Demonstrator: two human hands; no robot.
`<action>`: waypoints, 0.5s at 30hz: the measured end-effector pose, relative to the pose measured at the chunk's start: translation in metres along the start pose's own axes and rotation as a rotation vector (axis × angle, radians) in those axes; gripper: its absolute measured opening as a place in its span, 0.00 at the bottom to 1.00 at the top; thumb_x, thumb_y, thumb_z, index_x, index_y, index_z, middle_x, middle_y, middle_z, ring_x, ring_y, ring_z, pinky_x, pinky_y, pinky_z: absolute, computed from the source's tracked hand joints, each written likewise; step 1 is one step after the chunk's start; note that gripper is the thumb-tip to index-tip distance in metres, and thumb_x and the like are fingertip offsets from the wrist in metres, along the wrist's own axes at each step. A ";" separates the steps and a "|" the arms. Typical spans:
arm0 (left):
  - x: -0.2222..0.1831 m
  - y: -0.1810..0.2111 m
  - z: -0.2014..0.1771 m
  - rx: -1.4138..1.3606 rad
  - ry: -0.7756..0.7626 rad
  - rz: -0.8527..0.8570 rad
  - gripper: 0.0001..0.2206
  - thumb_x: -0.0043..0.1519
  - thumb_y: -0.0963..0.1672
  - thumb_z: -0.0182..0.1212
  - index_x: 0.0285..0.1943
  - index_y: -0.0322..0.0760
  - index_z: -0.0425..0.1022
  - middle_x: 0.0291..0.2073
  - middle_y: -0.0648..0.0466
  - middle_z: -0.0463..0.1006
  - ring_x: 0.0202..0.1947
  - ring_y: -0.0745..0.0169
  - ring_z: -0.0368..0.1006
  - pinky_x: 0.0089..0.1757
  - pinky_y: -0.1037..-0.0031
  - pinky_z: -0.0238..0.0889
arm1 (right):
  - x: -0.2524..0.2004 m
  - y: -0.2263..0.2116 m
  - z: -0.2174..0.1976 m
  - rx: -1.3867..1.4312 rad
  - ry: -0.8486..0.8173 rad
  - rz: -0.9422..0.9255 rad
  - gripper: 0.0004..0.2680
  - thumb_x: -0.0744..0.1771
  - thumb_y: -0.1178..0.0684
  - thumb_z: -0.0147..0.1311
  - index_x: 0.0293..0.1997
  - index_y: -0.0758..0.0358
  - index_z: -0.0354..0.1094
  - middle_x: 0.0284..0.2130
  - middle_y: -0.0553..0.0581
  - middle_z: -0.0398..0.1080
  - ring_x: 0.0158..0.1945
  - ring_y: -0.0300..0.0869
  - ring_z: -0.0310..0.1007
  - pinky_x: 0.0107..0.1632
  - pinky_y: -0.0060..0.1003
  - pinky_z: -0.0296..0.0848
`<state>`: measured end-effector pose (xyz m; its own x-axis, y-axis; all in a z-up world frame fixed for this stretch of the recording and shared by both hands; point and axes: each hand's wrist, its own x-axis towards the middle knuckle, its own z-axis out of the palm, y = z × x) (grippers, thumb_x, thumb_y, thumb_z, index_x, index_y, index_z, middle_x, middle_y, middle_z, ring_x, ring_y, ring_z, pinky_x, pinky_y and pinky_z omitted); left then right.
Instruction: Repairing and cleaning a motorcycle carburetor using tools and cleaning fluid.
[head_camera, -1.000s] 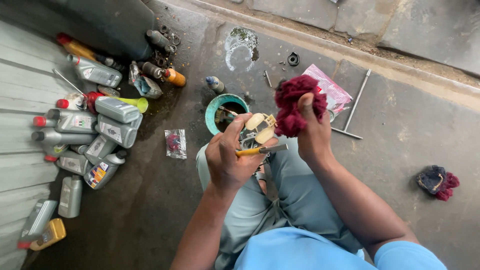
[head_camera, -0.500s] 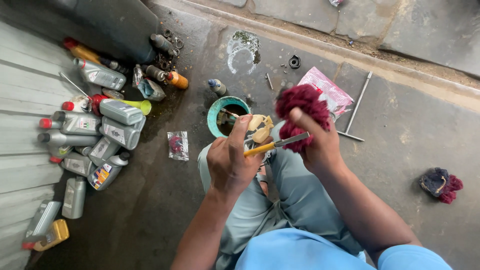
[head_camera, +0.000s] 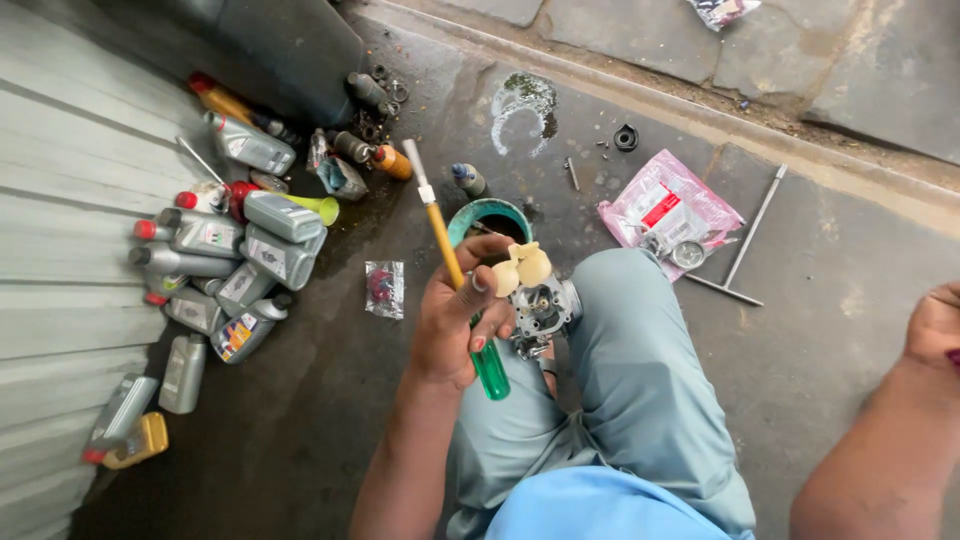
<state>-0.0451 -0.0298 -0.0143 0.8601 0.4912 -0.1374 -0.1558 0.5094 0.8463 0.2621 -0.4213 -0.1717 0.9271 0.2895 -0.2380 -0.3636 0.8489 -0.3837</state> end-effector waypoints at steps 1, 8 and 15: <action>-0.006 0.006 0.008 -0.179 -0.082 -0.116 0.28 0.62 0.50 0.74 0.64 0.27 0.69 0.44 0.37 0.80 0.15 0.79 0.61 0.29 0.80 0.64 | 0.004 -0.005 -0.029 -0.173 0.093 -0.006 0.04 0.68 0.49 0.56 0.42 0.52 0.67 0.28 0.40 0.59 0.30 0.30 0.58 0.33 0.29 0.59; -0.059 0.038 0.058 -0.416 -0.538 -0.480 0.17 0.61 0.47 0.75 0.52 0.31 0.78 0.50 0.30 0.81 0.20 0.80 0.68 0.30 0.88 0.64 | -0.040 0.063 -0.258 -1.317 0.716 0.121 0.16 0.66 0.43 0.69 0.47 0.67 0.73 0.37 0.54 0.72 0.37 0.48 0.73 0.35 0.46 0.65; -0.060 0.027 0.057 -0.547 -0.456 -0.373 0.21 0.59 0.46 0.75 0.56 0.28 0.77 0.51 0.30 0.79 0.44 0.58 0.79 0.46 0.76 0.74 | -0.033 0.093 -0.344 -2.084 0.611 0.682 0.35 0.60 0.21 0.57 0.37 0.79 0.79 0.31 0.75 0.78 0.41 0.61 0.80 0.47 0.50 0.74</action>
<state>-0.0739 -0.0856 0.0462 0.9977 -0.0564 -0.0376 0.0667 0.9151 0.3976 0.1662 -0.5038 -0.5067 0.6844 -0.2281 -0.6926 -0.4454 -0.8828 -0.1494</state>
